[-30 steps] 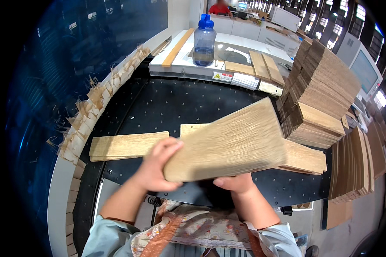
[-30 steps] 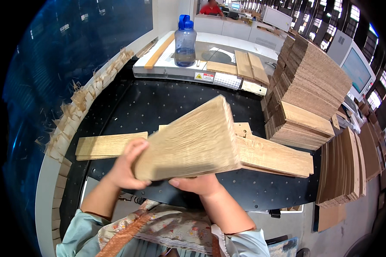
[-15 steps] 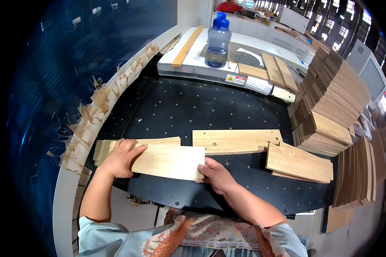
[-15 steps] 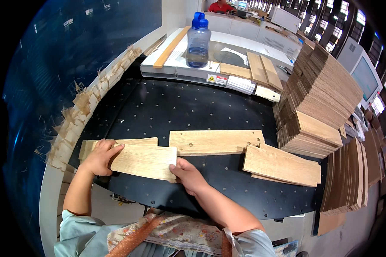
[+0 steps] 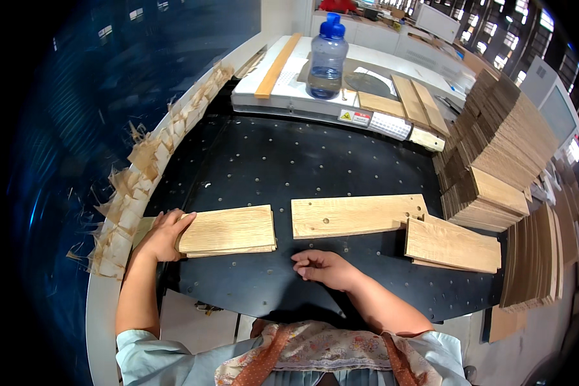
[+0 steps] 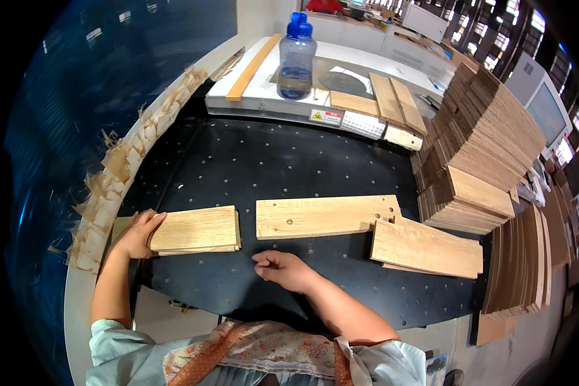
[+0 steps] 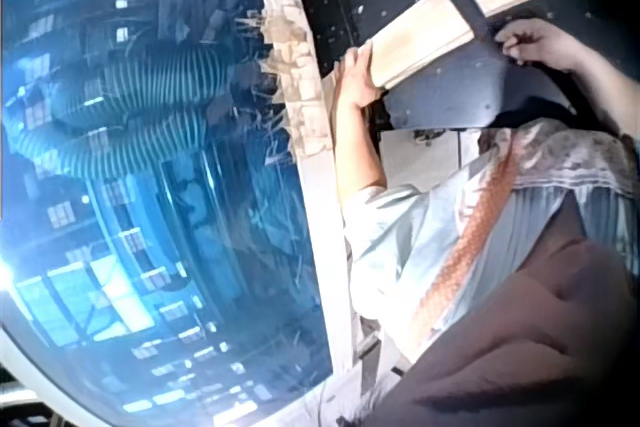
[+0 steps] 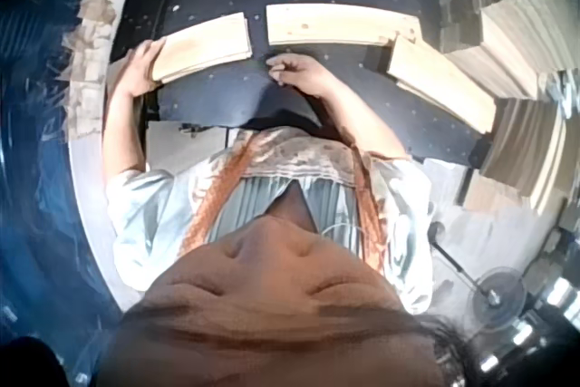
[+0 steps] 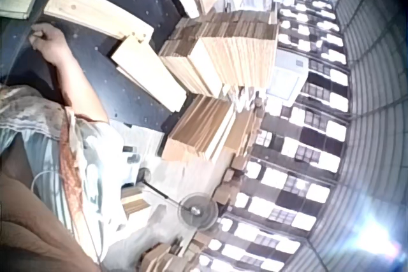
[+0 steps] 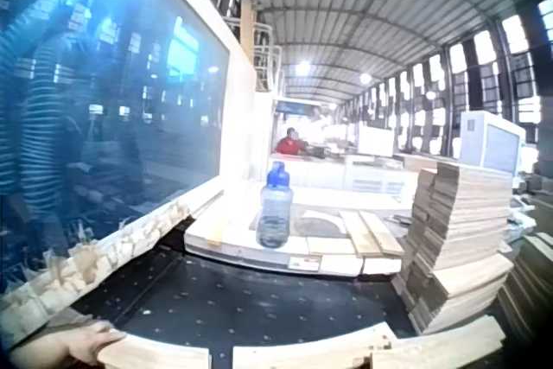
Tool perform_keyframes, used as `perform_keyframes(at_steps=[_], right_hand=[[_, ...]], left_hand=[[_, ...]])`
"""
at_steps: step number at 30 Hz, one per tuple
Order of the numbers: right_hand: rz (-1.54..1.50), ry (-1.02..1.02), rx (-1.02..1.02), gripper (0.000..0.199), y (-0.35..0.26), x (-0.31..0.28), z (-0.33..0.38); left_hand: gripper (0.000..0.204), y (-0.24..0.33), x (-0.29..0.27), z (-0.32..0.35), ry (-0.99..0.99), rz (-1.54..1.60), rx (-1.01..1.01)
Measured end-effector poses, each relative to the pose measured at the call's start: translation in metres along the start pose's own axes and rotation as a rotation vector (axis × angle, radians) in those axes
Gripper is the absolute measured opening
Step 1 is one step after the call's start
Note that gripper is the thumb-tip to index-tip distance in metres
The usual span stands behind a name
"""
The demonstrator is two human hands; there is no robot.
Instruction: The person picks up wood panels from a stack, checks their sides, and places them onto a work table, organizing them next to other panels.
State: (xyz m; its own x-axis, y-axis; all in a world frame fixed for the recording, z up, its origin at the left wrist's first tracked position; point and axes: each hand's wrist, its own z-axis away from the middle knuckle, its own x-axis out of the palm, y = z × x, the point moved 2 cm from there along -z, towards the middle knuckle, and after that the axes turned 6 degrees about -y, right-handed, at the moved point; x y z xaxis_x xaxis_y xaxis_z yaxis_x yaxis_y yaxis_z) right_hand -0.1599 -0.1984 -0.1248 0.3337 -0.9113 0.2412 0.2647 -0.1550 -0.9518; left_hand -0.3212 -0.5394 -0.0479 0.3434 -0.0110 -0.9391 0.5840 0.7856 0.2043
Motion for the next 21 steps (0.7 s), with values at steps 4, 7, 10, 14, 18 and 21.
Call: perform_keyframes(at_steps=[4, 7, 10, 14, 18, 21], right_hand=[[-0.082, 0.004, -0.062, 0.03, 0.026, -0.011, 0.037], [-0.086, 0.009, -0.082, 0.031, 0.031, -0.015, 0.06], [0.108, 0.105, -0.142, 0.031, 0.024, -0.023, 0.086], [0.316, 0.264, -0.112, 0.033, 0.0, -0.025, 0.132], [1.02, 0.454, -0.215, 0.041, 0.0, -0.029, 0.183], [1.016, 0.618, -0.25, 0.041, 0.034, -0.036, 0.208]], left_hand=[[0.102, 0.025, -0.001, -0.005, 0.015, -0.132, -0.055], [0.099, 0.087, -0.006, -0.015, 0.093, -0.048, 0.1], [0.095, 0.17, -0.002, -0.047, 0.193, -0.048, 0.474], [0.081, 0.294, 0.008, -0.075, 0.205, -0.003, 0.785], [0.081, 0.398, 0.021, -0.107, 0.261, -0.011, 0.985], [0.092, 0.462, 0.032, -0.137, 0.171, -0.152, 0.898]])
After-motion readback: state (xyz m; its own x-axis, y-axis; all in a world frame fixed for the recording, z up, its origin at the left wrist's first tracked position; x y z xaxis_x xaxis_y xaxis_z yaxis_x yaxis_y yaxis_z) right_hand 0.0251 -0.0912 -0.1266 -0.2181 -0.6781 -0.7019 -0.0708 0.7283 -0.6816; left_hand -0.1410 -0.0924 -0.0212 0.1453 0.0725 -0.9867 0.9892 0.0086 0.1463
